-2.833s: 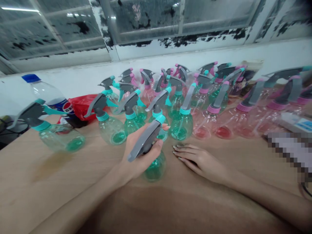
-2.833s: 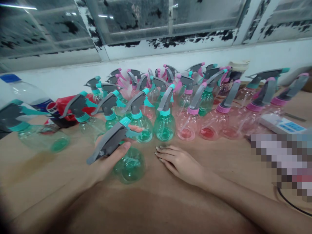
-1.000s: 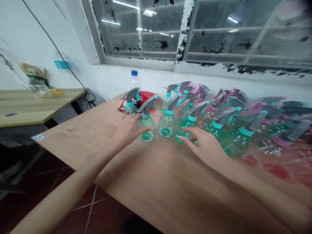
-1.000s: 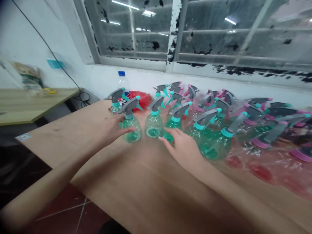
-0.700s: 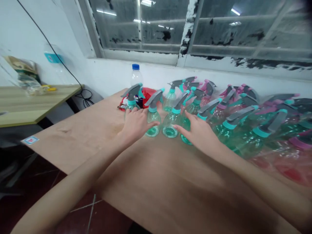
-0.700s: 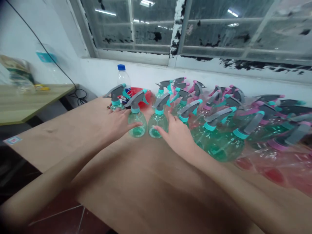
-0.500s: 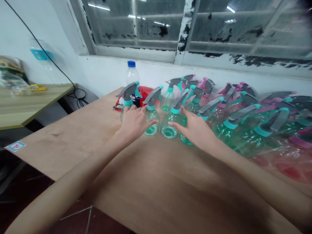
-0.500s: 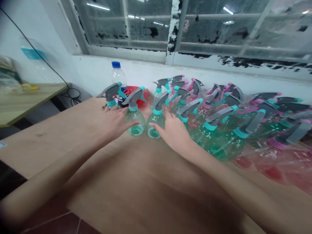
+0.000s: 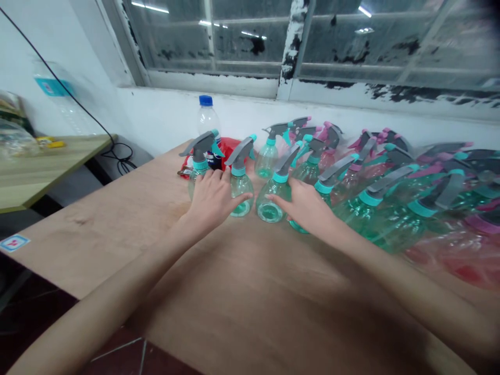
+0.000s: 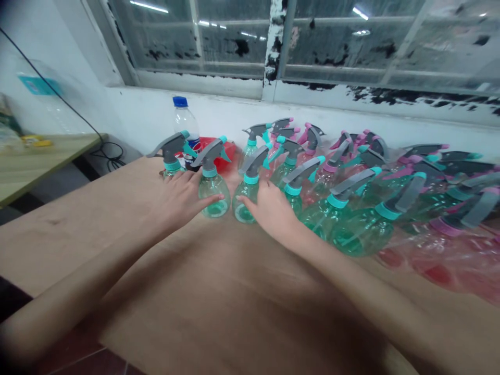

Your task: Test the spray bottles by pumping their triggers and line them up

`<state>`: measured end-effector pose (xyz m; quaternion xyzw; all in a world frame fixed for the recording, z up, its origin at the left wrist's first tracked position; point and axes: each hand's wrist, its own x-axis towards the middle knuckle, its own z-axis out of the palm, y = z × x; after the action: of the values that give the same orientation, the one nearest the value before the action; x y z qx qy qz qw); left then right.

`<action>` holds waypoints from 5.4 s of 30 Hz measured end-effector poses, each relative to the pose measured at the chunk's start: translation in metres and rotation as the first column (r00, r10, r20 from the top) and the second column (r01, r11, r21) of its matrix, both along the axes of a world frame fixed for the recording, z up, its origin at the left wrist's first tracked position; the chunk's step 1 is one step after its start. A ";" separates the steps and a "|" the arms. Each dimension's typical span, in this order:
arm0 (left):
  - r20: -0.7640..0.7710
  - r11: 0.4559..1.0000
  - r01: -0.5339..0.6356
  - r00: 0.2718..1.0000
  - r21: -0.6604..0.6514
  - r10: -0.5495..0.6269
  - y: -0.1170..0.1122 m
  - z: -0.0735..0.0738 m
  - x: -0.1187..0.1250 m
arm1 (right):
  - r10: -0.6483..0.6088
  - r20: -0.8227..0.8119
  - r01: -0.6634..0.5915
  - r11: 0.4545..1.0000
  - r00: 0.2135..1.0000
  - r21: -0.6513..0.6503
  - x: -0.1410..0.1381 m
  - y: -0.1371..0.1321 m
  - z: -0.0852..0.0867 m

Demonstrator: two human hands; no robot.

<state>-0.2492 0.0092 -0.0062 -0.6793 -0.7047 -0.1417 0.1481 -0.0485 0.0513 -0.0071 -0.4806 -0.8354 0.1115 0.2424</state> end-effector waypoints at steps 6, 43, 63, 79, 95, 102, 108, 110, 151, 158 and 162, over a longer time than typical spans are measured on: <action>0.186 0.992 0.033 0.981 0.123 -0.055 -0.016 -0.008 -0.008 | 0.012 0.093 -0.017 0.998 0.996 0.062 0.002 -0.002 -0.001; 0.841 0.711 0.683 0.277 0.167 -0.464 -0.051 -0.001 0.223 | 0.183 0.042 -0.187 0.971 0.982 0.145 0.186 -0.099 -0.027; 0.782 0.759 0.628 0.383 0.170 -0.493 -0.016 0.007 0.223 | 0.220 0.084 -0.231 0.960 0.972 0.159 0.224 -0.070 -0.100; 0.750 0.756 0.623 0.398 0.202 -0.529 -0.015 0.015 0.218 | 0.261 0.076 -0.271 0.940 0.962 0.205 0.225 -0.069 -0.101; 0.808 0.825 0.545 0.413 0.151 -0.420 -0.017 0.007 0.222 | 0.259 0.032 -0.260 0.954 0.965 0.150 0.225 -0.068 -0.099; 0.811 0.813 0.569 0.415 0.123 -0.413 -0.020 0.014 0.223 | 0.262 0.011 -0.261 0.953 0.965 0.151 0.225 -0.069 -0.101; 0.779 0.811 0.574 0.457 0.110 -0.429 -0.019 0.016 0.223 | 0.265 0.020 -0.266 0.955 0.964 0.134 0.225 -0.068 -0.100; 0.769 0.817 0.566 0.472 0.111 -0.431 -0.018 0.015 0.223 | 0.268 0.025 -0.269 0.954 0.963 0.128 0.225 -0.068 -0.101; 0.764 0.791 0.589 0.431 0.164 -0.479 -0.012 0.005 0.218 | 0.263 0.016 -0.264 0.958 0.965 0.111 0.228 -0.068 -0.100; 0.807 0.779 0.614 0.391 0.130 -0.442 -0.013 0.010 0.219 | 0.263 0.031 -0.264 0.958 0.964 0.107 0.228 -0.069 -0.098; 0.833 0.778 0.617 0.364 0.119 -0.417 -0.014 0.012 0.219 | 0.264 0.036 -0.266 0.958 0.964 0.102 0.228 -0.069 -0.098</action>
<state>-0.0298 -0.0044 0.0057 -0.7285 -0.4470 -0.4044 -0.3254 0.1790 -0.0174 -0.1052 -0.3519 -0.8996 0.0931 0.2412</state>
